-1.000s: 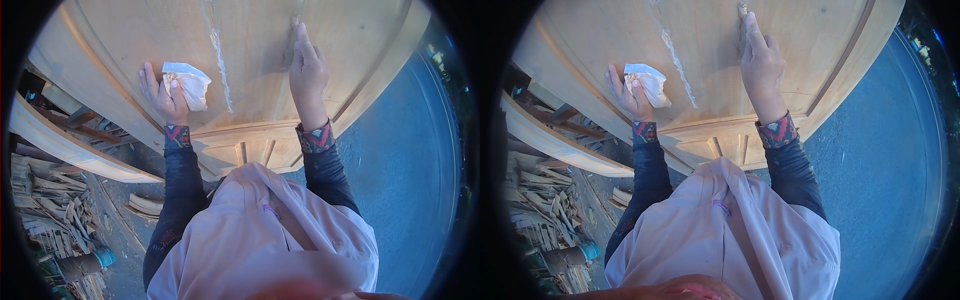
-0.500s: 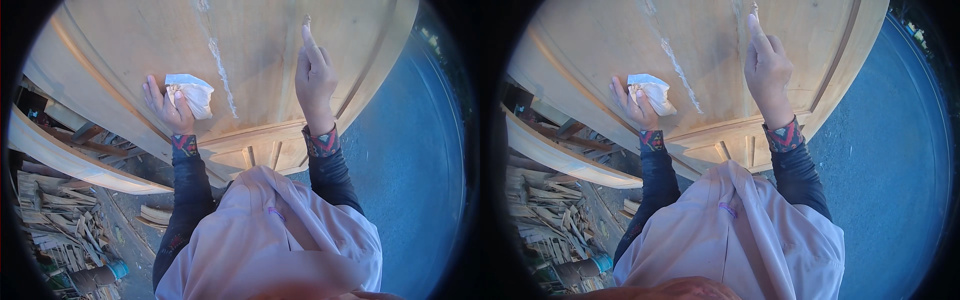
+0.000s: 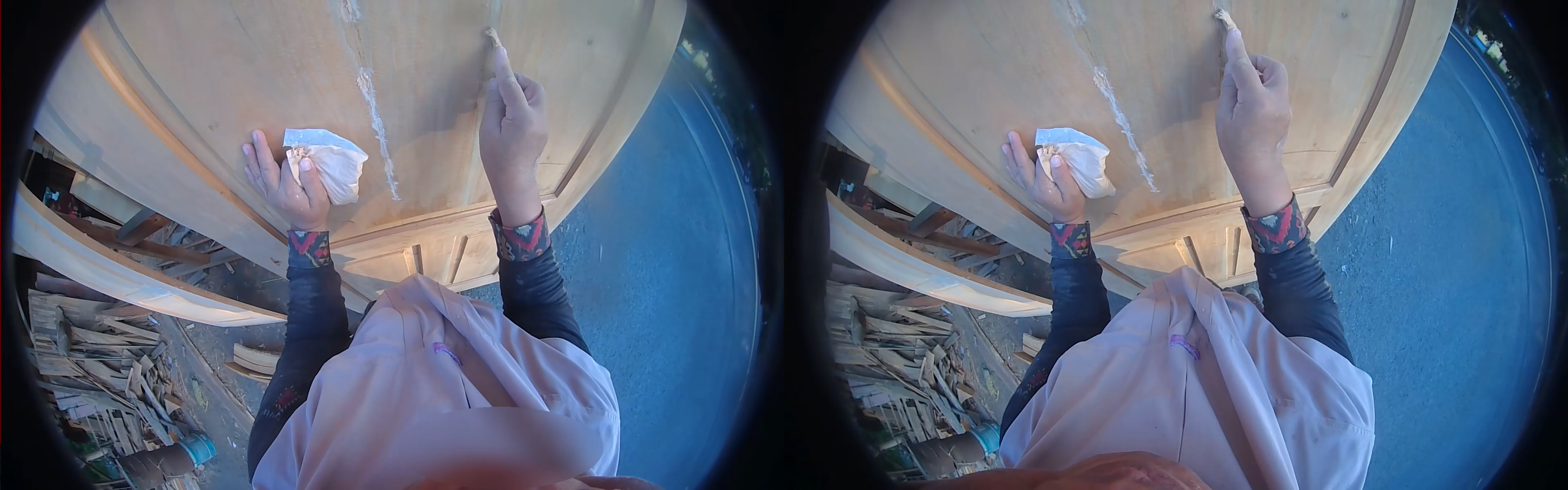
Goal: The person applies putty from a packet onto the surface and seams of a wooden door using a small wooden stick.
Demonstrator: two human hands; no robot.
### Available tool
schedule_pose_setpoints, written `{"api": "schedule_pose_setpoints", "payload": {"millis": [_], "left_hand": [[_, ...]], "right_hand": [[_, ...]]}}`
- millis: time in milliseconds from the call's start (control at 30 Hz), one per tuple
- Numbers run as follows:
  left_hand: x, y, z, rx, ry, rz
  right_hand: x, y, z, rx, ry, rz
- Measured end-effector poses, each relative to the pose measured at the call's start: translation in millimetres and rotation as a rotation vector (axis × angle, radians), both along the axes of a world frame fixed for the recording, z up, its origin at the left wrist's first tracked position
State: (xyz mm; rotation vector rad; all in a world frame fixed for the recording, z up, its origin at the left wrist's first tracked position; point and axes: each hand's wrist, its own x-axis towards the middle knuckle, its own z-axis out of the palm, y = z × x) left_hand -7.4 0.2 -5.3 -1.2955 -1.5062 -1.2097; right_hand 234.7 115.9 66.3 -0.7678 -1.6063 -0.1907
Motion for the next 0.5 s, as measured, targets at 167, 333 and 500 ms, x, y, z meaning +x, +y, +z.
{"api": "schedule_pose_setpoints", "payload": {"millis": [167,333,500], "left_hand": [[1,2,0,0.03,-0.017,-0.02],[-1,4,-1,0.054,-0.009,-0.045],[0,0,1,-0.004,0.022,-0.012]], "right_hand": [[-12,-2,-9,-0.067,-0.03,-0.049],[-10,-1,-25,-0.002,-0.077,-0.077],[5,-8,-30,-0.067,-0.04,0.058]]}}
